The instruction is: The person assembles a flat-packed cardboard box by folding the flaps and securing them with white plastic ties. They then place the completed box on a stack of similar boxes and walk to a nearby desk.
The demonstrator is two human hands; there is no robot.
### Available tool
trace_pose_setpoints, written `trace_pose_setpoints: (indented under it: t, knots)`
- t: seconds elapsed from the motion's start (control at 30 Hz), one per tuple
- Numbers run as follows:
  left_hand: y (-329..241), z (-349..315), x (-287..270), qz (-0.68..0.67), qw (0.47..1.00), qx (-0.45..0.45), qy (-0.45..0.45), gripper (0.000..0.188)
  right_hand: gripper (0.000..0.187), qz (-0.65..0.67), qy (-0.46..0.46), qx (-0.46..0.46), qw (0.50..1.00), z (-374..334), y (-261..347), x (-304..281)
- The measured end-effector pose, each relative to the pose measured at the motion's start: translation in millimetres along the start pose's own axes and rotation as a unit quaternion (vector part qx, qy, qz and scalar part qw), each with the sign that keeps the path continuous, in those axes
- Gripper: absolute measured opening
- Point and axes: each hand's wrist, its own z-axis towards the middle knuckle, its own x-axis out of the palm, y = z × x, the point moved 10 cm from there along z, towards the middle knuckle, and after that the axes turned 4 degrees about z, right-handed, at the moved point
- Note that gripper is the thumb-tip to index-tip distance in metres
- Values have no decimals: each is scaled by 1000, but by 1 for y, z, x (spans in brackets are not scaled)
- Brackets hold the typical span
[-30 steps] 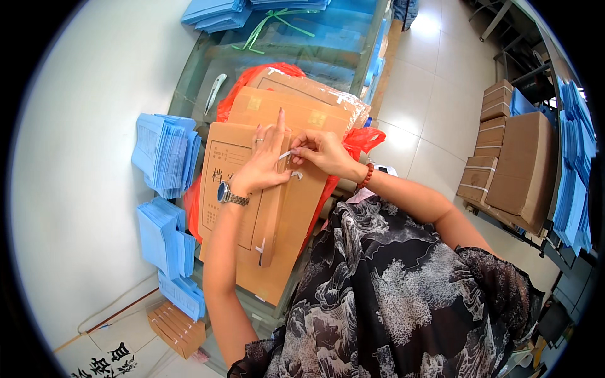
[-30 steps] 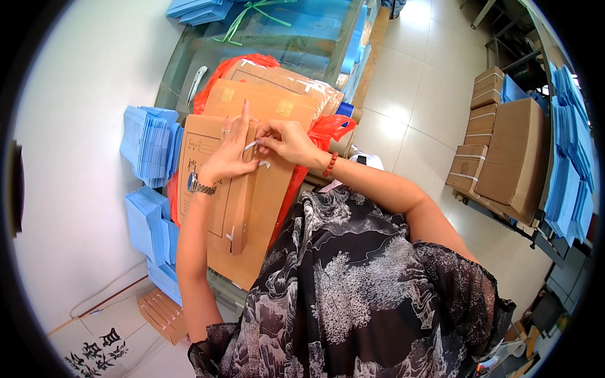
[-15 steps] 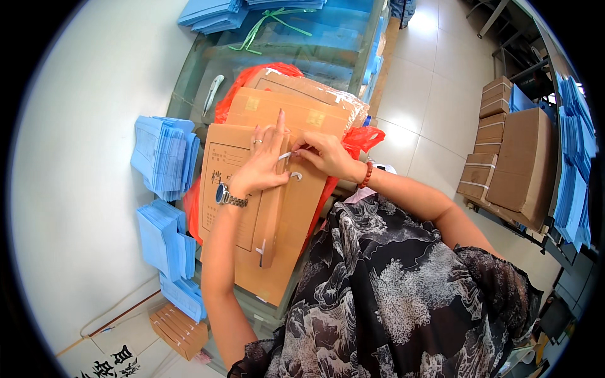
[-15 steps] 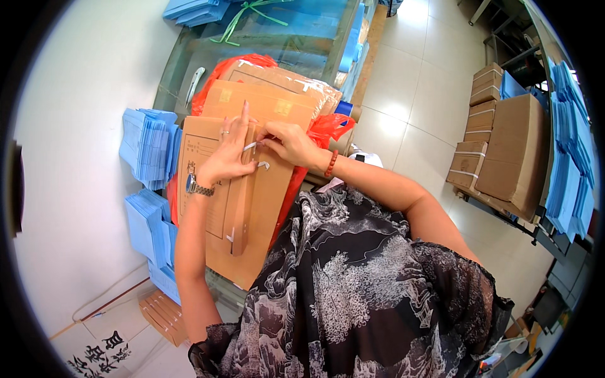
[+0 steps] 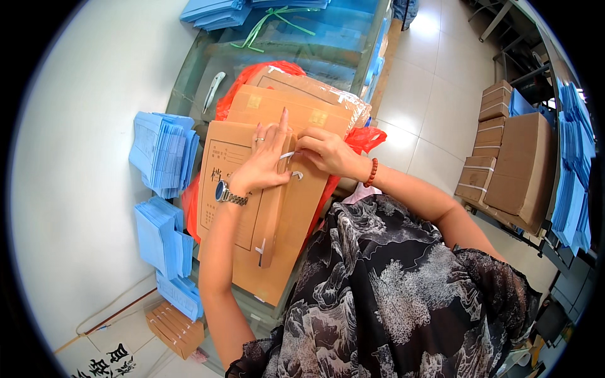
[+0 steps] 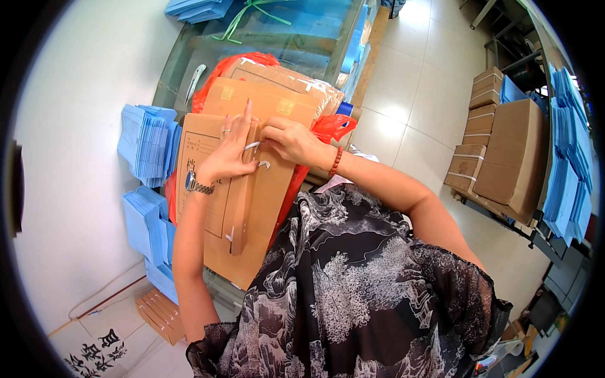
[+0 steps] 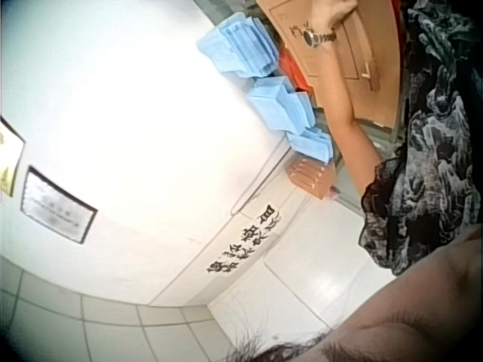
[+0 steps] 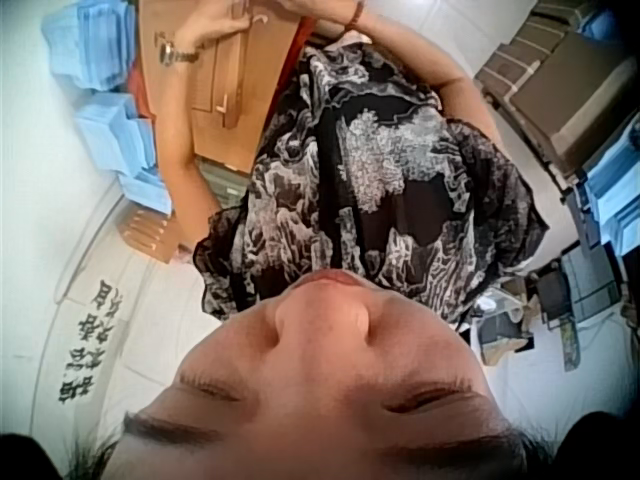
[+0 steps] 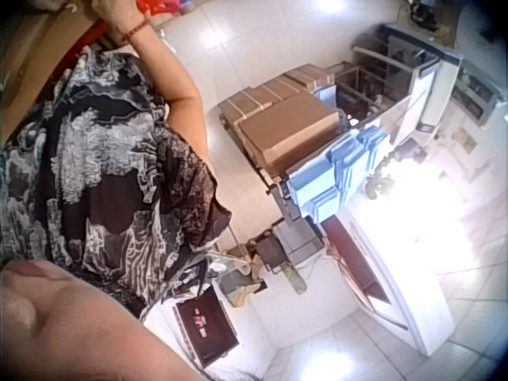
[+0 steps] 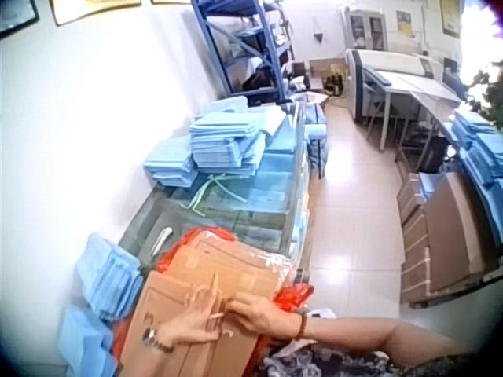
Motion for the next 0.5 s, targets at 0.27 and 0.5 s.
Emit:
trace_pose_setpoints:
  t: [0.27,0.5]
  knots:
    - [-4,4,-2,7,1000,0,7,127,12,101,57,32,993,13,-21,2]
    - [-5,2,-2,0,1000,1,16,128,12,149,109,98,978,21,-31,5]
